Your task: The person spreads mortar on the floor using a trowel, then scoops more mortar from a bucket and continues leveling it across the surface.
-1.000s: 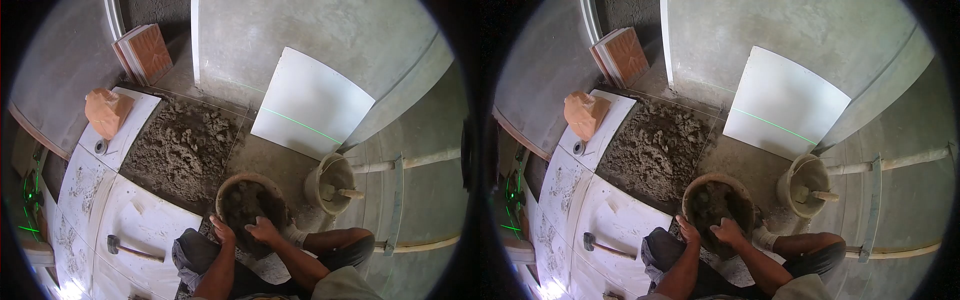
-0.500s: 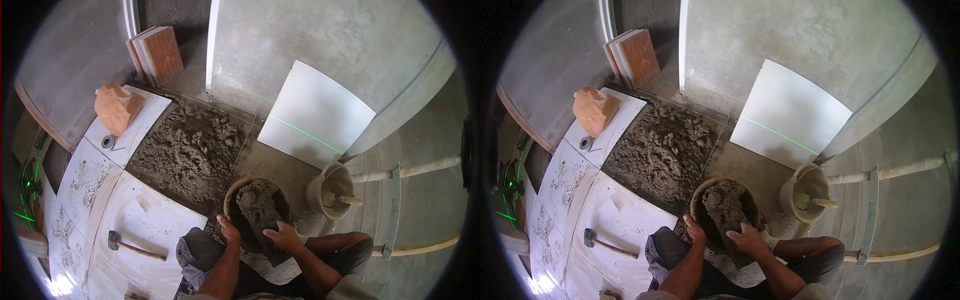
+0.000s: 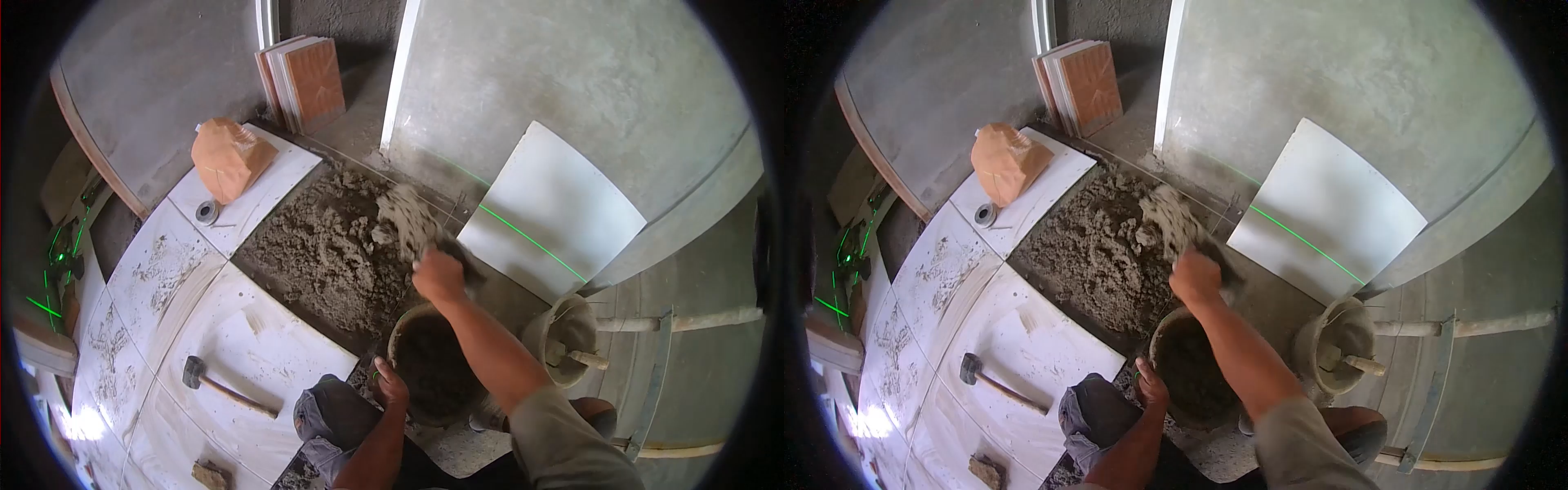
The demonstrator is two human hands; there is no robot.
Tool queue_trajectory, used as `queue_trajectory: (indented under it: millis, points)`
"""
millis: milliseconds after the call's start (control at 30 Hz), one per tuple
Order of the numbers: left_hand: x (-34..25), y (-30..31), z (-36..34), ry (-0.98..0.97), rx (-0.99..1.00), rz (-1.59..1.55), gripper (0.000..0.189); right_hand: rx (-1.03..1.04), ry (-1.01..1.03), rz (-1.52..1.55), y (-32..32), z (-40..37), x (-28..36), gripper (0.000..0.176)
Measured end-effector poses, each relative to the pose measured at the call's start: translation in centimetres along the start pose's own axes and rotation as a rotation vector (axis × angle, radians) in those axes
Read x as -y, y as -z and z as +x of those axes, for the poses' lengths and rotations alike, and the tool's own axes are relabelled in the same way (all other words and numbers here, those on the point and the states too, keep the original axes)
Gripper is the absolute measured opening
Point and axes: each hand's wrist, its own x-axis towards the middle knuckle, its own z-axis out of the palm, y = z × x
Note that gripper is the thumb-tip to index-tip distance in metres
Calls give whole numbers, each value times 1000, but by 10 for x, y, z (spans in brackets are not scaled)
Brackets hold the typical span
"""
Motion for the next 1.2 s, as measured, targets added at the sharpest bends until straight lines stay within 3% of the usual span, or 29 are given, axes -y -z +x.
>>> queue_trajectory:
  millis: [100,233,300,467,633,733,833,900,967,1033,1100,1167,1200]
  points:
    - [15,-11,9,-117,-98,-60,74,-175,65,-187,-42,57,6,36]
    - [38,-17,16,-13,-62,50,72,-243,52,-242,-38,47,7,37]
    - [30,-16,17,-119,-113,7,59,-32,41,-152,-1,24,5,33]
    - [17,-10,13,-149,-80,-38,59,15,12,-81,39,-42,-39,36]
    - [6,-5,6,-153,-78,-33,60,216,-98,-70,105,-105,-68,43]
    - [20,-5,10,-204,-45,-80,63,229,-129,-68,150,-138,-71,45]
    - [8,2,6,-111,63,-20,62,160,-155,55,167,-160,-75,45]
    - [6,0,7,-333,-70,-178,63,139,-174,72,167,-159,-72,44]
    - [2,12,-2,-380,-17,-118,61,131,-198,101,165,-157,-65,44]
    - [-17,29,-18,-814,-106,173,59,139,-155,113,171,-149,-55,42]
    - [-36,51,-54,-1010,73,491,65,100,-119,161,166,-145,-51,42]
    - [-24,56,-77,-1251,375,611,69,52,-60,209,161,-136,-44,42]
    - [-18,56,-93,-1260,472,710,71,58,-47,204,157,-134,-42,42]
